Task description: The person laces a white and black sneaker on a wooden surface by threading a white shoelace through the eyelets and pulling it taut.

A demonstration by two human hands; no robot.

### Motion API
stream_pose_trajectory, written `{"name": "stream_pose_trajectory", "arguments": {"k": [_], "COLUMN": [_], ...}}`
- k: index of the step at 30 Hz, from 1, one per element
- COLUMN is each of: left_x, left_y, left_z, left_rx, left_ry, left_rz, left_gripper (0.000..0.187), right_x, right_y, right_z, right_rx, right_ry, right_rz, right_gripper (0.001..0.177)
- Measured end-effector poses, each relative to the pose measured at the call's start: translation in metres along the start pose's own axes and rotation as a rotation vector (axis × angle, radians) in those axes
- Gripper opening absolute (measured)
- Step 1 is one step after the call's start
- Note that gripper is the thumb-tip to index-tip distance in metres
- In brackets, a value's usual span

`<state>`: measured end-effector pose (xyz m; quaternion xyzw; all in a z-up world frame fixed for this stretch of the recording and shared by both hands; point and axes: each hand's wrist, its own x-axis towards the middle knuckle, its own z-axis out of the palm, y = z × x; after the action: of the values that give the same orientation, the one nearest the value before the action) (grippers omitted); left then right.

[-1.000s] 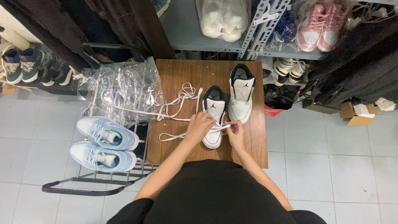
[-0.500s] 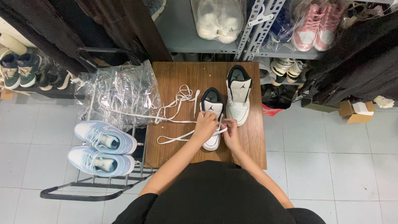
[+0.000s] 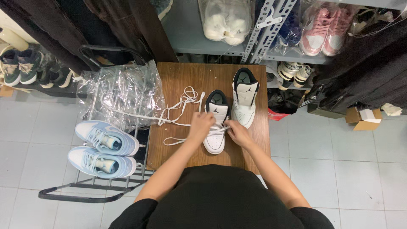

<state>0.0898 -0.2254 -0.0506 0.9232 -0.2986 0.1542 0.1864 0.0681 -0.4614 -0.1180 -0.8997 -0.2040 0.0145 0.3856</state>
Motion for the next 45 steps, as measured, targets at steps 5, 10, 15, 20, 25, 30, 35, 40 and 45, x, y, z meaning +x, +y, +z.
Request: {"name": "stream_pose_trajectory", "arguments": {"k": [5, 10, 15, 20, 25, 30, 35, 40, 45], "left_x": [-0.016, -0.056, -0.093, -0.089, -0.071, -0.073, -0.054, -0.032, -0.038], "left_y": [-0.074, -0.185, -0.250, -0.258, -0.232, -0.234, -0.220, -0.194, -0.165], "left_z": [-0.047, -0.116, -0.180, -0.200, -0.205, -0.257, -0.265, -0.261, -0.233], "left_rx": [-0.319, -1.196, -1.070, -0.662, -0.205, 0.200, 0.098, -0.224, -0.745], "left_ry": [0.164, 0.780, 1.261, 1.168, 1.075, 1.013, 1.124, 1.194, 1.031], "left_rz": [-0.542, -0.796, -0.729, -0.451, -0.509, -0.462, -0.402, -0.257, -0.278], "left_gripper": [0.019, 0.029, 0.017, 0.014, 0.014, 0.016, 0.015, 0.018, 0.022], "right_x": [0.007, 0.010, 0.013, 0.016, 0.017, 0.021, 0.027, 0.029, 0.034], "right_y": [-0.010, -0.015, -0.023, -0.032, -0.037, -0.049, -0.068, -0.074, -0.072], "right_z": [-0.006, -0.013, -0.023, -0.032, -0.038, -0.038, -0.026, -0.014, -0.045], "right_rx": [0.052, 0.101, 0.068, 0.105, 0.068, -0.080, -0.228, -0.181, 0.205], "right_ry": [-0.012, -0.051, -0.097, -0.130, -0.154, -0.097, -0.013, 0.217, 0.632], "right_rz": [0.033, 0.047, 0.045, 0.030, -0.011, -0.071, 0.091, 0.144, 0.223], "right_gripper": [0.030, 0.027, 0.026, 0.022, 0.028, 0.032, 0.038, 0.021, 0.010]}}
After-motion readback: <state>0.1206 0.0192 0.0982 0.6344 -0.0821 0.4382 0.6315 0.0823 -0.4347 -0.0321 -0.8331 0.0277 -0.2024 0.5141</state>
